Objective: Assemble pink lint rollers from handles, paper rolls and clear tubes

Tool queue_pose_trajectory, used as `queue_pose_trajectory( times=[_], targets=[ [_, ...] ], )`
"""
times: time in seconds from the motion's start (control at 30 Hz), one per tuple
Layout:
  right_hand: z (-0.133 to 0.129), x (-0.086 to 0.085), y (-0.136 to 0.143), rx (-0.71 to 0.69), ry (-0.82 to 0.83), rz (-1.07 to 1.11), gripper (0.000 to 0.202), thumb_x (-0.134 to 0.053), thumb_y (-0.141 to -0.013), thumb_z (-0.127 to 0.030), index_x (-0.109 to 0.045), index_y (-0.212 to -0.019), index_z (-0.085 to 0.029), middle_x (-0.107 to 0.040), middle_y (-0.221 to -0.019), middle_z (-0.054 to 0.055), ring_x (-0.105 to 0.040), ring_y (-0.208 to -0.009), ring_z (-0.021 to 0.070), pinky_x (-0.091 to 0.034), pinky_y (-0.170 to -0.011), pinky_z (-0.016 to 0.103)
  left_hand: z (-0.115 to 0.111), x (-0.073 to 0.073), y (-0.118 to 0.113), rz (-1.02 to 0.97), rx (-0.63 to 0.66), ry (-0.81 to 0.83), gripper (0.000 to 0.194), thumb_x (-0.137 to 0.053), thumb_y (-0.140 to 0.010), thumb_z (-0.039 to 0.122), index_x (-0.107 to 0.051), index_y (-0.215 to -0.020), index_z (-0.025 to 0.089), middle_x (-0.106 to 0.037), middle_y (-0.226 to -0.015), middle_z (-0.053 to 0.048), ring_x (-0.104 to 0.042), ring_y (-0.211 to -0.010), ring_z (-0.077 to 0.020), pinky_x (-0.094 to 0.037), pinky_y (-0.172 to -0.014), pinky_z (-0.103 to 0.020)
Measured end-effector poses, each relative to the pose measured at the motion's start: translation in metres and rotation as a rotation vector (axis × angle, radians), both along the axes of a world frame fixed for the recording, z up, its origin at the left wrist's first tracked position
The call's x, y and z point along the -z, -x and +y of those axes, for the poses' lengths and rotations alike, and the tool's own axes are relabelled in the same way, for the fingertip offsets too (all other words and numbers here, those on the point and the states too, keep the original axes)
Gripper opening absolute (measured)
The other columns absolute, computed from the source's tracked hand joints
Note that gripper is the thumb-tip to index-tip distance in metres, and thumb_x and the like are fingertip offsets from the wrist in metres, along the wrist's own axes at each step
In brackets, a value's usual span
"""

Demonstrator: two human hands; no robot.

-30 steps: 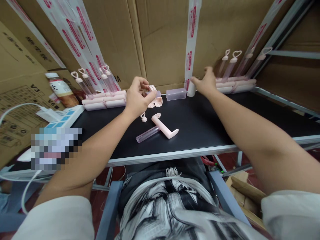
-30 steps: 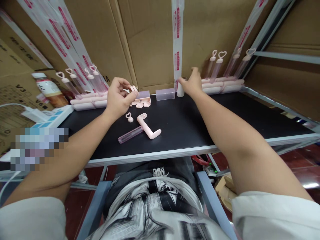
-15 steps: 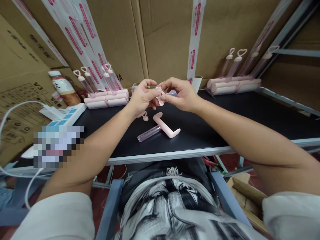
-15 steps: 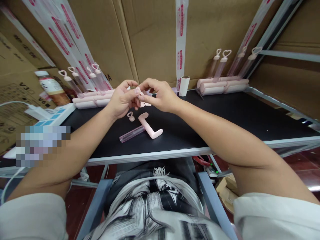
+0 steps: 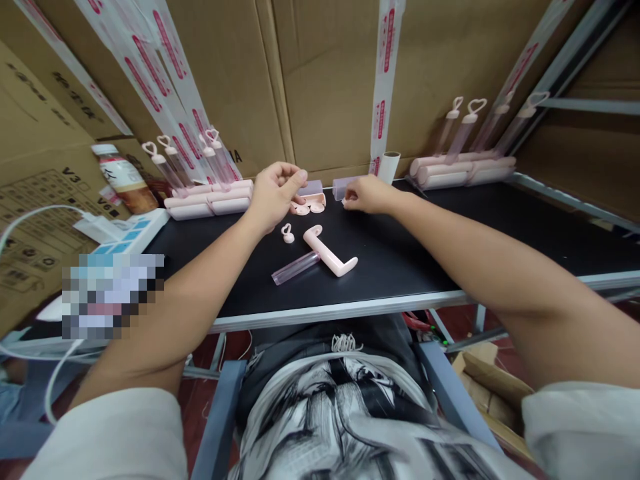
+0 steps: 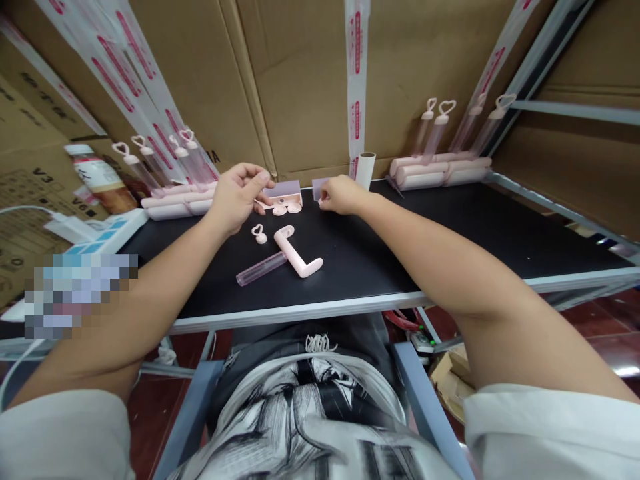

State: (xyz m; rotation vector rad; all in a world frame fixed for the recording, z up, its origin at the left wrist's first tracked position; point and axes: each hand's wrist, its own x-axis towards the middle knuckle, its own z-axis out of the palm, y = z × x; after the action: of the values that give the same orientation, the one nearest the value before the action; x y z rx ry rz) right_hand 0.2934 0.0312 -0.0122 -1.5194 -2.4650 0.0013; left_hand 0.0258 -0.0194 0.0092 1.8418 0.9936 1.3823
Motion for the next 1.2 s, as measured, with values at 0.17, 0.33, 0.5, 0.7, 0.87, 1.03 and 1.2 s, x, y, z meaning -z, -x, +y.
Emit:
queue_pose_trajectory(
  times=[0.17,0.33,0.5,0.7,0.87,1.03,1.2],
  targets=[
    [0.003,0.006,0.006,0.036,0.02,-0.076,0.022,-0.075,-0.095,-0.036,-0.085,-0.106,-0.019,-0.085,-0.107,0.011,-0.076,-0.1,0.0287,-0.054,-0.085,0.036,-0.004,0.0,-0.003,0.026,-0.059,-0.047,0.023,-0.075,-0.093,0.038,-0.063,-0.087,0.02,-0.076,-0.083,-0.005,-0.065,-0.054,-0.0121,-0.046,-0.042,-0.021],
    [0.006,-0.005,-0.014,0.172,0.0,-0.064,0.021,-0.082,-0.091,-0.036,-0.087,-0.1,-0.017,-0.084,-0.102,0.014,-0.076,-0.096,0.0302,-0.054,-0.082,0.037,0.002,-0.006,0.009,0.184,-0.207,-0.181,0.023,-0.073,-0.088,0.029,-0.061,-0.071,0.021,-0.062,-0.061,0.001,-0.054,-0.052,-0.0122,-0.042,-0.048,-0.025],
    [0.005,-0.008,-0.018,0.184,0.146,-0.206,0.03,-0.081,-0.092,-0.043,-0.087,-0.102,-0.016,-0.084,-0.099,0.013,-0.075,-0.095,0.0289,-0.05,-0.078,0.034,-0.012,-0.032,0.034,0.779,-0.084,0.166,0.031,-0.077,-0.082,0.048,-0.069,-0.071,0.02,-0.062,-0.062,0.0,-0.05,-0.054,-0.0138,-0.035,-0.054,-0.029],
    [-0.019,-0.019,0.0,0.086,0.013,-0.079,0.038,-0.066,-0.1,-0.048,-0.085,-0.095,-0.015,-0.081,-0.092,0.014,-0.07,-0.085,0.0256,-0.043,-0.072,0.034,-0.019,-0.043,0.044,1.149,0.125,0.317,0.042,-0.08,-0.071,0.059,-0.08,-0.092,0.022,-0.069,-0.079,-0.001,-0.056,-0.068,-0.0164,-0.038,-0.066,-0.029],
    [-0.064,-0.032,0.034,-0.287,0.022,0.132,0.025,-0.065,-0.099,-0.035,-0.081,-0.098,-0.015,-0.08,-0.091,0.006,-0.065,-0.078,0.0174,-0.041,-0.073,0.029,-0.03,-0.05,0.036,1.129,0.013,0.222,0.038,-0.072,-0.075,0.058,-0.075,-0.085,0.021,-0.065,-0.071,0.0,-0.053,-0.064,-0.0169,-0.035,-0.062,-0.031],
    [-0.093,-0.035,0.052,-0.324,0.471,0.044,0.039,-0.059,-0.107,-0.043,-0.071,-0.082,-0.015,-0.078,-0.078,0.005,-0.065,-0.064,0.0139,-0.044,-0.064,0.027,-0.067,-0.055,0.011,1.372,0.264,0.291,0.044,-0.073,-0.077,0.067,-0.078,-0.076,0.023,-0.07,-0.068,-0.002,-0.056,-0.061,-0.0179,-0.033,-0.06,-0.033],
    [-0.09,-0.035,0.043,-0.325,0.804,0.182,0.036,-0.063,-0.108,-0.046,-0.071,-0.091,-0.015,-0.079,-0.085,0.007,-0.068,-0.065,0.0133,-0.051,-0.058,0.024,-0.083,-0.049,-0.007,1.418,0.298,0.211,0.019,-0.073,-0.077,0.04,-0.072,-0.069,0.023,-0.067,-0.06,0.001,-0.055,-0.053,-0.0166,-0.032,-0.055,-0.033]
  ],
)
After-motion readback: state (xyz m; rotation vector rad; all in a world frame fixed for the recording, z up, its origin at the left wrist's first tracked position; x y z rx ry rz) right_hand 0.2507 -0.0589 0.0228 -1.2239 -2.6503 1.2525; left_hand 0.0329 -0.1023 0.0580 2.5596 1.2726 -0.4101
